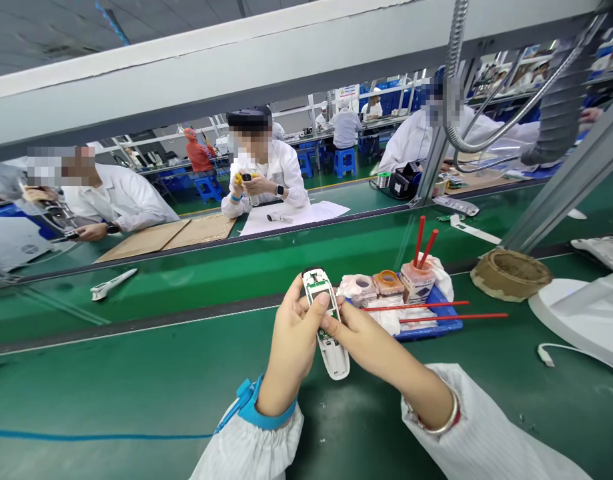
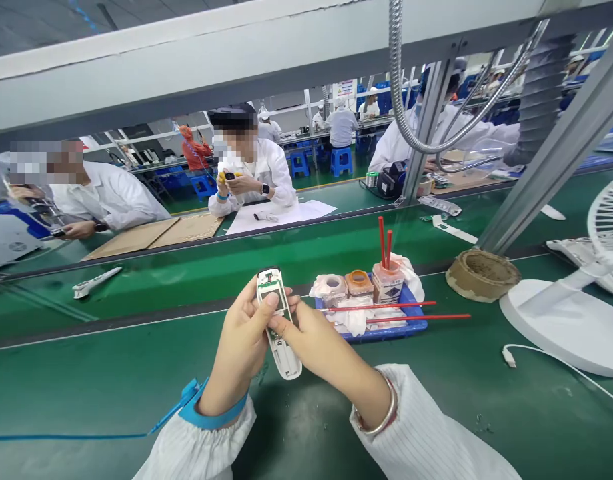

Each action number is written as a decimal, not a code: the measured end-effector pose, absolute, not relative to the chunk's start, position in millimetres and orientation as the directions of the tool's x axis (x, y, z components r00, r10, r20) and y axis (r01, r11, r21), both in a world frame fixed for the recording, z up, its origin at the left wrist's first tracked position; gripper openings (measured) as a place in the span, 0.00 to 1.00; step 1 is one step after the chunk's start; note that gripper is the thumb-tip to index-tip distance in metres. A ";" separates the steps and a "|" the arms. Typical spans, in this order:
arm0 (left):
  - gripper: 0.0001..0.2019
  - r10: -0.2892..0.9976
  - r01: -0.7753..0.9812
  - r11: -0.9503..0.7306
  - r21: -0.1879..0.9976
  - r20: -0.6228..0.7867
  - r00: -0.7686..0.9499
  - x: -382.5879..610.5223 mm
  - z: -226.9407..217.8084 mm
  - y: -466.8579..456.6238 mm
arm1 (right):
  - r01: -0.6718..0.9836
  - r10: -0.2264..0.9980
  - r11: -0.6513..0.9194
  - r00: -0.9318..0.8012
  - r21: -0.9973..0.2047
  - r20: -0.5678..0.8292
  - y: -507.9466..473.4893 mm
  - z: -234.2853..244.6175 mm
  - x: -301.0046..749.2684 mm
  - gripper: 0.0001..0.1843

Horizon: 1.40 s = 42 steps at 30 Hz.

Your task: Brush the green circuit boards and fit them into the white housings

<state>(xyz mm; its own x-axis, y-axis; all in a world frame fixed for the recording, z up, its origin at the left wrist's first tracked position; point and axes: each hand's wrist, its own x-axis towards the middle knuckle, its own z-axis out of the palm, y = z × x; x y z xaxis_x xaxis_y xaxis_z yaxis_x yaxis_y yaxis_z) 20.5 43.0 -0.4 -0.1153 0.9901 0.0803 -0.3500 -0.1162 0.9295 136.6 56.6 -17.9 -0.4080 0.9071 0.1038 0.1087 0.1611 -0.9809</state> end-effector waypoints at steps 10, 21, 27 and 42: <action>0.34 0.998 -0.278 0.057 0.959 -0.053 0.022 16.9 11.6 22.1 | -0.147 0.785 -0.250 -0.609 -0.957 -0.112 32.0 -15.1 132.6 0.21; 0.30 1.000 -0.279 0.025 0.960 -0.027 -0.003 19.2 10.6 18.5 | -0.168 0.766 -0.279 -0.632 -0.945 -0.114 32.4 -16.7 134.2 0.28; 0.22 0.963 -0.049 -0.110 0.993 0.094 -0.253 -22.6 -17.8 85.3 | -0.039 0.724 -0.381 -0.635 -0.924 -0.272 34.7 -37.1 181.2 0.51; 0.20 0.948 0.881 0.093 0.463 0.230 -0.221 -61.6 -84.6 270.3 | -0.591 0.759 -0.600 -0.209 -0.539 -0.616 67.4 -59.2 246.7 0.19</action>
